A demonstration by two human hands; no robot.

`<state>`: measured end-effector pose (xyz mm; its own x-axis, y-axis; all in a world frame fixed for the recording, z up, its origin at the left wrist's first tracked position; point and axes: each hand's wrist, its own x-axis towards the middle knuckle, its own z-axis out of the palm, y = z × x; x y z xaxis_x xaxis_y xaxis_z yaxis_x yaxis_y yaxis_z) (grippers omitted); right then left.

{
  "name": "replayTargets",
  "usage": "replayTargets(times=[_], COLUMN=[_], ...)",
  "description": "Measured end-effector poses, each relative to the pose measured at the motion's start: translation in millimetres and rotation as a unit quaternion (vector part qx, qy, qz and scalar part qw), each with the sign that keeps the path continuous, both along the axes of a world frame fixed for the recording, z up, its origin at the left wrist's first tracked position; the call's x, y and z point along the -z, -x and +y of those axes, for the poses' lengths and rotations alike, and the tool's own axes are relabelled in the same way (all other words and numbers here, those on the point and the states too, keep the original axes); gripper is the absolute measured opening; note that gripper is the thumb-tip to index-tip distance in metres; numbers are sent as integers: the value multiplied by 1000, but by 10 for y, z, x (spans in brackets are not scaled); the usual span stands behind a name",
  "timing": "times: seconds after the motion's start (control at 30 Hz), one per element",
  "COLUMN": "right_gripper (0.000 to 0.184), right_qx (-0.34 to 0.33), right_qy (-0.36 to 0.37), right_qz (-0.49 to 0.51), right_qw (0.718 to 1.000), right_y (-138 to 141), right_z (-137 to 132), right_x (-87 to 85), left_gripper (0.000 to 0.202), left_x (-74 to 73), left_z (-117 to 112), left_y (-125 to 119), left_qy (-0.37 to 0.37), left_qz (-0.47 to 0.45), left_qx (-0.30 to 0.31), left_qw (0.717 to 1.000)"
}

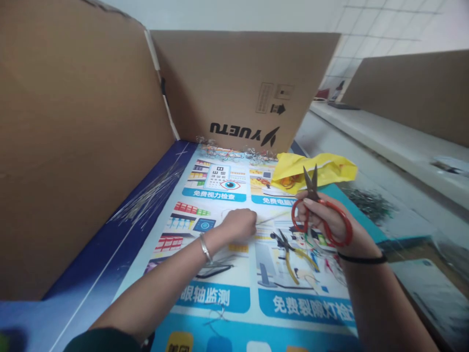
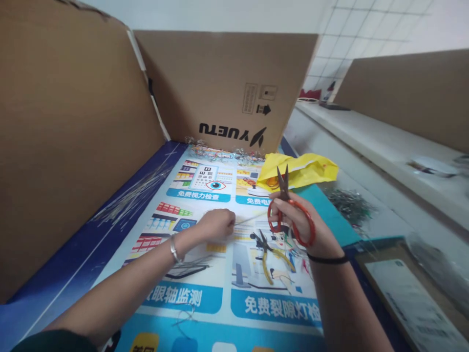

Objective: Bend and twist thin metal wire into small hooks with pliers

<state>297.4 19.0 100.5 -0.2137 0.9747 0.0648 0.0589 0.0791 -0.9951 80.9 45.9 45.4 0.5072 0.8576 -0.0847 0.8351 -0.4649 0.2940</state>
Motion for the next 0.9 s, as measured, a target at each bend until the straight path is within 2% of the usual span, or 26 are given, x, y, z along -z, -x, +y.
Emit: replayTargets(times=[0.17,0.23,0.4,0.5,0.6,0.7,0.83,0.9], right_gripper=[24,23,30,37,36,32,23,21], right_qx=[131,148,62,0,-40,-70,-94,-99], right_qy=[-80,-91,-65,-53,-59,-87,-120,-130], right_qz=[31,47,26,30,22,-9,-80,-92], right_qw=[988,984,996,998,997,994,985,982], right_y=[137,212,445,626,800,908,935,929], right_z=[-67,-79,-138,-203,-256,-259,-226,-235], right_x=[-41,-11,106,166,156,15,-356,-522], left_gripper=[13,11,8,9,9,7,13,15], left_x=[-115,-147,-127,-90,-88,-154,-348,-438], left_z=[10,-34,-196,-286,-363,-415,-439,-445], left_y=[229,304,411,454,493,497,457,460], left_qy=[-51,-42,3,18,24,-4,-60,-56], left_qz=[-182,-253,-354,-363,-365,-378,-394,-397], left_qx=[-10,-9,-20,-9,5,19,16,17], left_qw=[982,967,935,932,931,926,917,916])
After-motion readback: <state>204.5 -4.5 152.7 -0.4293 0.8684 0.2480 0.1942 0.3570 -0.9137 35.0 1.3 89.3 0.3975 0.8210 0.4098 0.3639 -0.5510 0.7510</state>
